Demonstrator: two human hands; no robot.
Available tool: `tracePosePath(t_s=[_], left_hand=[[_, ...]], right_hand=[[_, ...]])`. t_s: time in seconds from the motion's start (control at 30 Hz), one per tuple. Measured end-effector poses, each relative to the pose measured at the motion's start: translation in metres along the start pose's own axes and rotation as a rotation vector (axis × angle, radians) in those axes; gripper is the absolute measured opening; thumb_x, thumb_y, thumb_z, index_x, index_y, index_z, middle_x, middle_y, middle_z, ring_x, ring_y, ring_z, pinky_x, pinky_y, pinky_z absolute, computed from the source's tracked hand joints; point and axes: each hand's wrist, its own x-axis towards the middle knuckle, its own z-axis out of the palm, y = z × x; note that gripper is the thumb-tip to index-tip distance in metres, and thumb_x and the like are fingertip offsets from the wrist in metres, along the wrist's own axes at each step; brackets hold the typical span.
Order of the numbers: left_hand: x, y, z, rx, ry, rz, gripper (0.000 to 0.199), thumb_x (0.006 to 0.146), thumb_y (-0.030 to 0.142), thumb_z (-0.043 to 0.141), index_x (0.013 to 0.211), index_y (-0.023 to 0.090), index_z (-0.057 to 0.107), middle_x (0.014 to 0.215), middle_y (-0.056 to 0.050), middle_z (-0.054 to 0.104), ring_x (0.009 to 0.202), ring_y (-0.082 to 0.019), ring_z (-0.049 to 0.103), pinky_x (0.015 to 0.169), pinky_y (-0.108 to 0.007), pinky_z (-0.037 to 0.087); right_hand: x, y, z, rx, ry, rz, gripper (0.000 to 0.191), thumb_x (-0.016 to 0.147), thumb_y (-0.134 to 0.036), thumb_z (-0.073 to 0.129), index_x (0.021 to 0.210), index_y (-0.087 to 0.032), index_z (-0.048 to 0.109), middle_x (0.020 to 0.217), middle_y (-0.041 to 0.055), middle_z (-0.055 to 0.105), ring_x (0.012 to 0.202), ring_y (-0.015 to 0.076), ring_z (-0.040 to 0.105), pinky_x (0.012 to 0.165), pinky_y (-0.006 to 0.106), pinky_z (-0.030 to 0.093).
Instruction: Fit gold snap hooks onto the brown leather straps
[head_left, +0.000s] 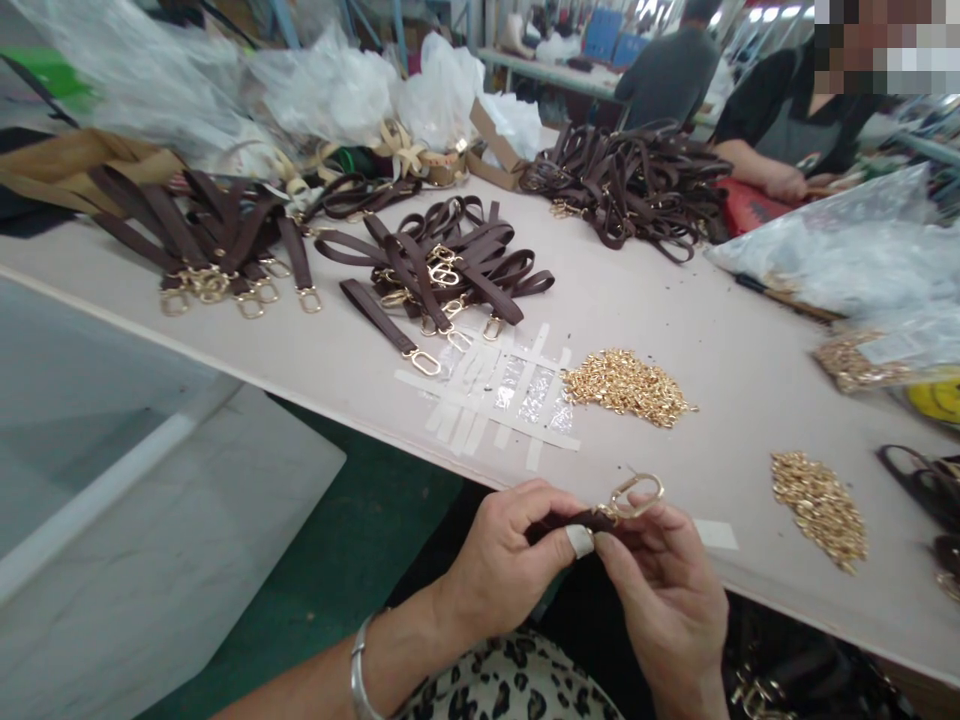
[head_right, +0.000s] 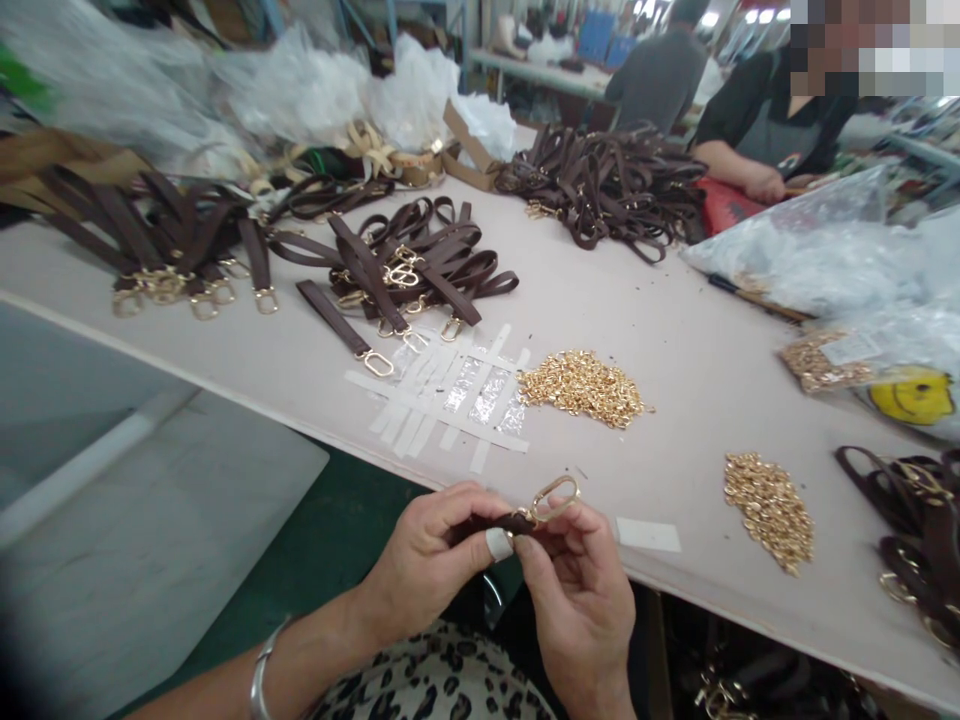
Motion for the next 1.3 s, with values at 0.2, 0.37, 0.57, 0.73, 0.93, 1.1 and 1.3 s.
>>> tracePosePath(t_s=[0.2,0.37,0.57,0.73,0.93,1.1,1.3], left_hand=[[-0.004,0.002,0.003,0.091,0.033,0.075,0.009,0.090,0.021,0.061,0.091,0.016,0.067,0.084,-0.004,0.066,0.077,-0.016,0.061,0.073,-0.027,0.046],[-0.008,-0.002,0.002,0.142,0.022,0.210,0.011,0.090,0.017,0.055,0.098,0.016,0.062,0.093,-0.007,0.067,0.085,-0.019,0.063,0.079,-0.029,0.048],[-0.012,-0.011,0.002,0.230,0.008,0.284,0.011,0.094,0.018,0.053,0.103,0.016,0.059,0.095,-0.007,0.066,0.087,-0.018,0.061,0.080,-0.029,0.047],[-0.013,-0.015,0.003,0.203,-0.008,0.282,0.011,0.096,0.022,0.055,0.103,0.017,0.062,0.092,-0.006,0.066,0.085,-0.017,0.061,0.078,-0.026,0.048],[-0.013,-0.013,0.000,0.134,-0.016,0.349,0.013,0.094,0.019,0.058,0.105,0.015,0.065,0.093,-0.006,0.068,0.085,-0.015,0.063,0.078,-0.024,0.049],[-0.011,-0.011,-0.001,0.098,-0.025,0.348,0.012,0.091,0.017,0.066,0.102,0.015,0.069,0.090,-0.005,0.073,0.083,-0.014,0.065,0.078,-0.022,0.050],[-0.011,-0.008,-0.004,0.128,-0.011,0.435,0.017,0.088,0.014,0.069,0.104,0.013,0.071,0.086,-0.006,0.074,0.079,-0.013,0.066,0.076,-0.020,0.051]], right_hand=[[-0.007,0.008,-0.007,0.054,-0.078,0.121,0.031,0.086,-0.021,0.070,0.116,-0.032,0.068,0.106,0.0020,0.076,0.090,0.0166,0.074,0.080,0.025,0.062],[-0.013,0.004,-0.001,0.010,-0.132,0.104,0.028,0.081,-0.018,0.074,0.105,-0.033,0.077,0.103,0.0001,0.078,0.090,0.0201,0.075,0.082,0.027,0.062],[-0.016,0.007,-0.005,0.016,-0.132,0.127,0.029,0.084,-0.019,0.071,0.107,-0.035,0.076,0.108,-0.0013,0.077,0.093,0.0198,0.075,0.084,0.028,0.061],[-0.013,0.011,-0.014,-0.026,-0.182,0.088,0.027,0.087,-0.017,0.069,0.106,-0.034,0.076,0.104,-0.0027,0.077,0.088,0.0160,0.074,0.082,0.025,0.061],[-0.009,0.007,-0.014,-0.121,-0.162,-0.055,0.027,0.085,-0.013,0.070,0.103,-0.033,0.075,0.094,-0.0068,0.077,0.080,0.0101,0.073,0.079,0.015,0.058],[-0.009,0.009,-0.017,-0.178,-0.167,-0.160,0.028,0.085,-0.010,0.068,0.103,-0.032,0.073,0.094,-0.0072,0.077,0.078,0.0095,0.072,0.077,0.014,0.058],[-0.012,0.011,-0.020,-0.247,-0.182,-0.256,0.035,0.087,-0.008,0.065,0.113,-0.032,0.070,0.097,-0.0052,0.076,0.079,0.0107,0.072,0.075,0.016,0.058]])
